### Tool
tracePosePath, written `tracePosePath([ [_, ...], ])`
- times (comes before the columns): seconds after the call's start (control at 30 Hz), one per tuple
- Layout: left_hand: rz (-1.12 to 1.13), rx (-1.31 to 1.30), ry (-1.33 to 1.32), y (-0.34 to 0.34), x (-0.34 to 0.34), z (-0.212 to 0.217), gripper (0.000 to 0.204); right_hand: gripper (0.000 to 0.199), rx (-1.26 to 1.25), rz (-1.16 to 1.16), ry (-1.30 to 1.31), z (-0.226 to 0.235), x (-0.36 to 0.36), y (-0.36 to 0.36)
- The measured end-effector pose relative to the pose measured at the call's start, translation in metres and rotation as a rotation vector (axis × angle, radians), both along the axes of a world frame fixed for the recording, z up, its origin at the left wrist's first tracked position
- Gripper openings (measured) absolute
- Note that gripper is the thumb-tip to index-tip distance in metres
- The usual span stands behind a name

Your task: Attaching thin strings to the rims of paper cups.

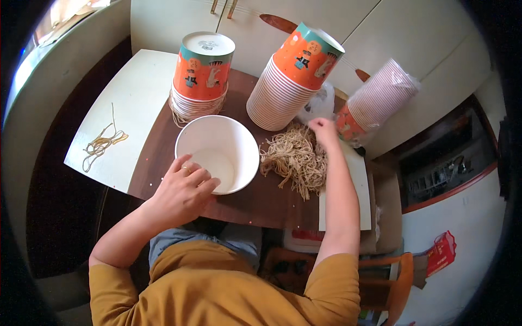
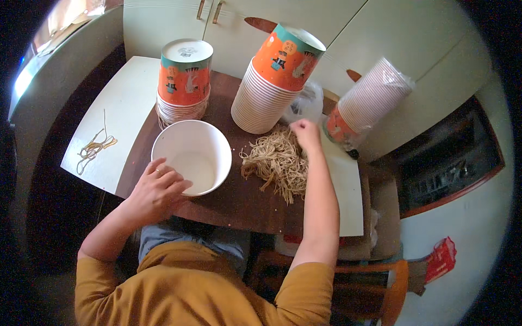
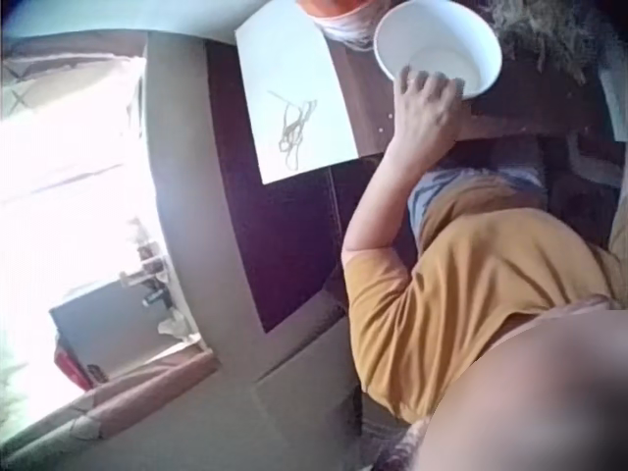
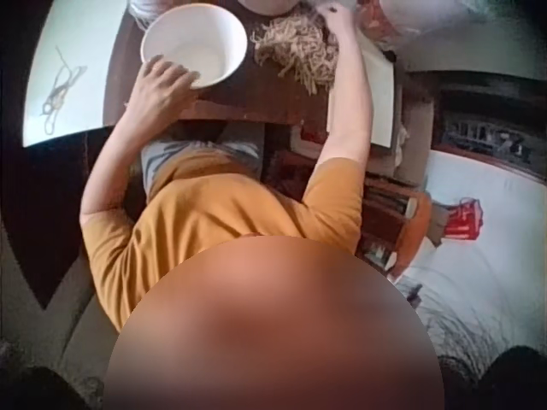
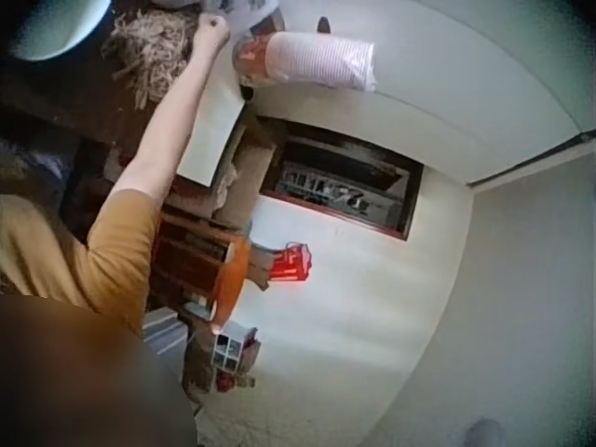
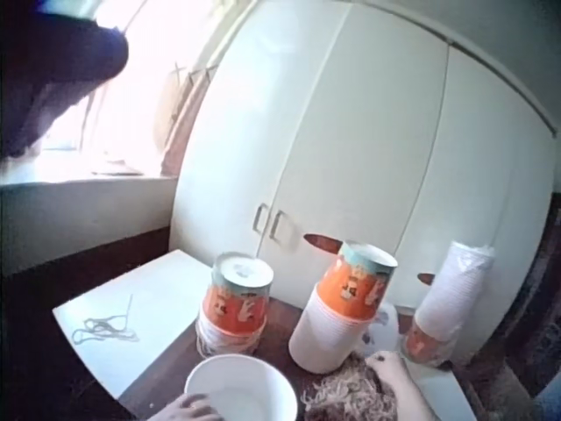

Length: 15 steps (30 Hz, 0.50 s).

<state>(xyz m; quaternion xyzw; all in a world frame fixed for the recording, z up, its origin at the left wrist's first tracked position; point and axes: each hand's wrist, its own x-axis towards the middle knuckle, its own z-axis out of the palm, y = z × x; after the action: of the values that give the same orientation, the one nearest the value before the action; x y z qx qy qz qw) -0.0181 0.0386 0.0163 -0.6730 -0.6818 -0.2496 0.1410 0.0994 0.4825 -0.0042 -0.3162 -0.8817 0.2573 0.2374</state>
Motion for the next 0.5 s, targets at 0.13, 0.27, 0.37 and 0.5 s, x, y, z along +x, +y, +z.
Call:
tracePosePath([
  [0.13,-0.010,0.108,-0.266,-0.008,-0.009,0.026,0.037,0.009,-0.478,0.064,0.413,0.091,-0.002,-0.007],
  [0.27,-0.089,0.260,-0.528,0.021,-0.030,0.052,0.026,0.009,-0.621,0.311,0.450,0.191,0.009,-0.055],
  [0.37,-0.210,0.316,-0.715,0.057,-0.046,0.073,0.029,0.011,-0.663,0.459,0.439,0.236,0.017,-0.097],
  [0.5,-0.331,0.195,-0.878,0.099,-0.057,0.088,0.051,0.016,-0.718,0.631,0.430,0.251,0.010,-0.137],
])
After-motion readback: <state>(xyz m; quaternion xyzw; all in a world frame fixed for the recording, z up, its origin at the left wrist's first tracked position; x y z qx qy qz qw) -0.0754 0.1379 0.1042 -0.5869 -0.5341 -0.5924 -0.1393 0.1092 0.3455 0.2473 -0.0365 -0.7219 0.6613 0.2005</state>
